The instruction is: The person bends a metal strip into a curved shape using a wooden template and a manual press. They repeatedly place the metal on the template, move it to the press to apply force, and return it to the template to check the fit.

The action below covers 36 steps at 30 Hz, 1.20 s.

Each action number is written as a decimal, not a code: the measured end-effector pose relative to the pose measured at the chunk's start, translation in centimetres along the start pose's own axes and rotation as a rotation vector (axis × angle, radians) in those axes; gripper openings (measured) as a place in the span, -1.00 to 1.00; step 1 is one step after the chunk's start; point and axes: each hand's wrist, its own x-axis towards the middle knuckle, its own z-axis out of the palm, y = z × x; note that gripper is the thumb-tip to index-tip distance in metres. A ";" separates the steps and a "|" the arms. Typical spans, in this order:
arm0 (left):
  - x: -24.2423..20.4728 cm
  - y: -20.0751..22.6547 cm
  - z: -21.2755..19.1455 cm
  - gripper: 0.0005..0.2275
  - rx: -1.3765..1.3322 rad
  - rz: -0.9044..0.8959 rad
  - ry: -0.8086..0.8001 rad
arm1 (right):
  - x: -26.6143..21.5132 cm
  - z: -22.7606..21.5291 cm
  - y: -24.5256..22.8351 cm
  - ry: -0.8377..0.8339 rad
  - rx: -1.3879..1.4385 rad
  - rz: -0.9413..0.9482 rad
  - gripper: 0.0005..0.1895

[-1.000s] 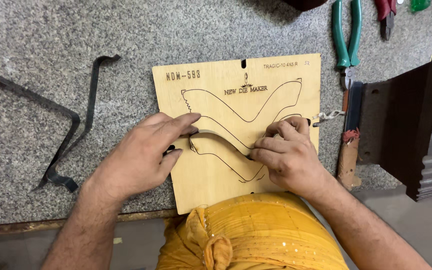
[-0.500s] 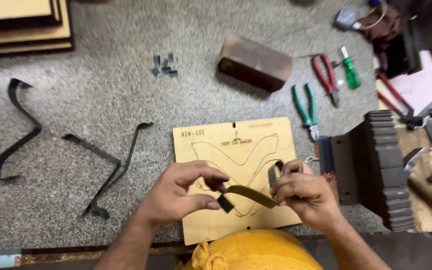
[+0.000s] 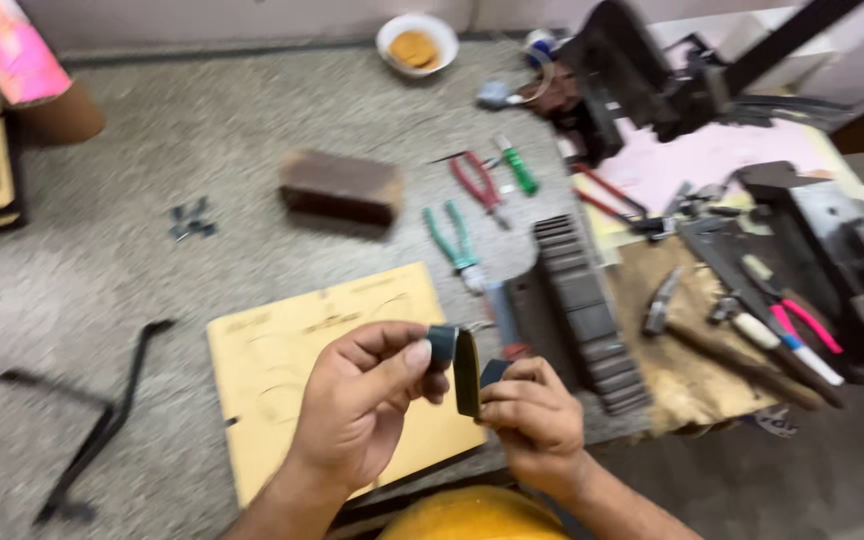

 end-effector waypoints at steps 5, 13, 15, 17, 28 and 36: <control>2.9 -5.3 8.2 -0.81 0.215 0.001 -0.172 | -0.8 -8.1 2.3 0.068 -0.225 -0.141 -0.65; 10.6 -16.9 22.0 -0.89 0.928 0.099 -0.365 | -10.8 -31.2 11.4 0.368 -0.539 0.322 -0.70; 13.2 -19.9 23.8 -0.87 1.210 0.288 -0.527 | -15.8 -37.9 13.7 0.411 -0.723 0.467 -0.74; 16.3 -23.4 25.5 -0.87 1.253 0.411 -0.642 | -20.9 -44.0 14.7 0.319 -0.978 0.599 -0.54; 40.7 -42.4 29.3 -0.83 1.528 0.680 -1.019 | -36.9 -52.9 17.2 0.114 -1.100 1.940 -0.35; 48.9 -49.8 30.1 -0.85 1.492 0.723 -1.010 | -34.7 -57.5 14.4 -0.165 -1.406 2.136 -0.46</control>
